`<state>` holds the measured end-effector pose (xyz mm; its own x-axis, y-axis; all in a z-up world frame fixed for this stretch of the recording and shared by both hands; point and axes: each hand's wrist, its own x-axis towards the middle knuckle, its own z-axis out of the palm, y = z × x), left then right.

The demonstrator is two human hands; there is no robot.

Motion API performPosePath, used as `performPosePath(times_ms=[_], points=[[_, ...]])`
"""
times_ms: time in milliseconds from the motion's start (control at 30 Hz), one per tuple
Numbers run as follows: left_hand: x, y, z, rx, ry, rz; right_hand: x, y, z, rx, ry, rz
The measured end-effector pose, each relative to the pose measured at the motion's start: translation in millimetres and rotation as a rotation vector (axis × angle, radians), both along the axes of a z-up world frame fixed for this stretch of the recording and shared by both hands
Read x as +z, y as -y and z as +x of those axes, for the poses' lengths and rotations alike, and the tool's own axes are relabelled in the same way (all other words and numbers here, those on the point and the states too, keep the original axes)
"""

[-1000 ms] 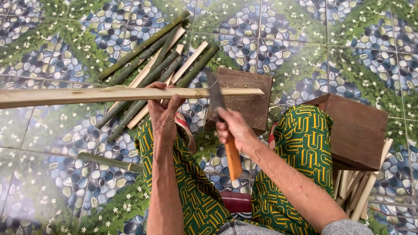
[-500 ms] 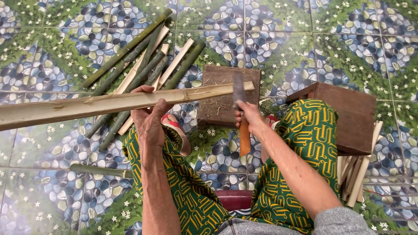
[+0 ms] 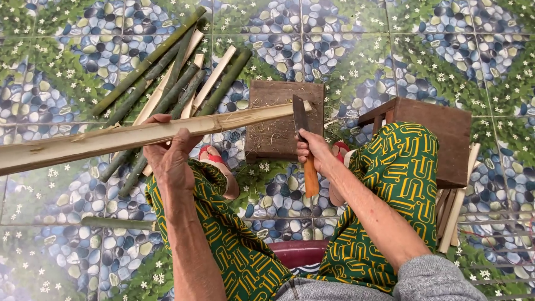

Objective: The person sits cross-legged and uses a knife to shave the outer layer off bamboo poles, producing thin strips. The person repeatedly rotates the bamboo and scrapes along its length, accumulating shavings on a wooden block.

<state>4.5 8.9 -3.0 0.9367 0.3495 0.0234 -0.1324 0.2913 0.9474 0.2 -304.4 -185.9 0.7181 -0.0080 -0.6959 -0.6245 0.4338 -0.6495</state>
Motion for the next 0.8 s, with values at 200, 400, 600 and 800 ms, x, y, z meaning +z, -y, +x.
performPosePath(times_ms=[200, 400, 600, 800], points=[[0.3, 0.0, 0.8, 0.006, -0.005, -0.001, 41.6, -23.2, -17.4, 0.247, 0.045, 0.032], [9.0, 5.9, -4.2, -0.045, 0.002, 0.016, 58.8, -45.1, -9.1, 0.205, 0.062, -0.026], [10.4, 9.4, -6.7, -0.02, 0.028, 0.013, 69.4, -70.0, -13.0, 0.233, 0.085, -0.054], [10.8, 10.5, -6.0, -0.074, 0.065, -0.026, 135.5, -105.1, -34.5, 0.377, 0.139, 0.032]])
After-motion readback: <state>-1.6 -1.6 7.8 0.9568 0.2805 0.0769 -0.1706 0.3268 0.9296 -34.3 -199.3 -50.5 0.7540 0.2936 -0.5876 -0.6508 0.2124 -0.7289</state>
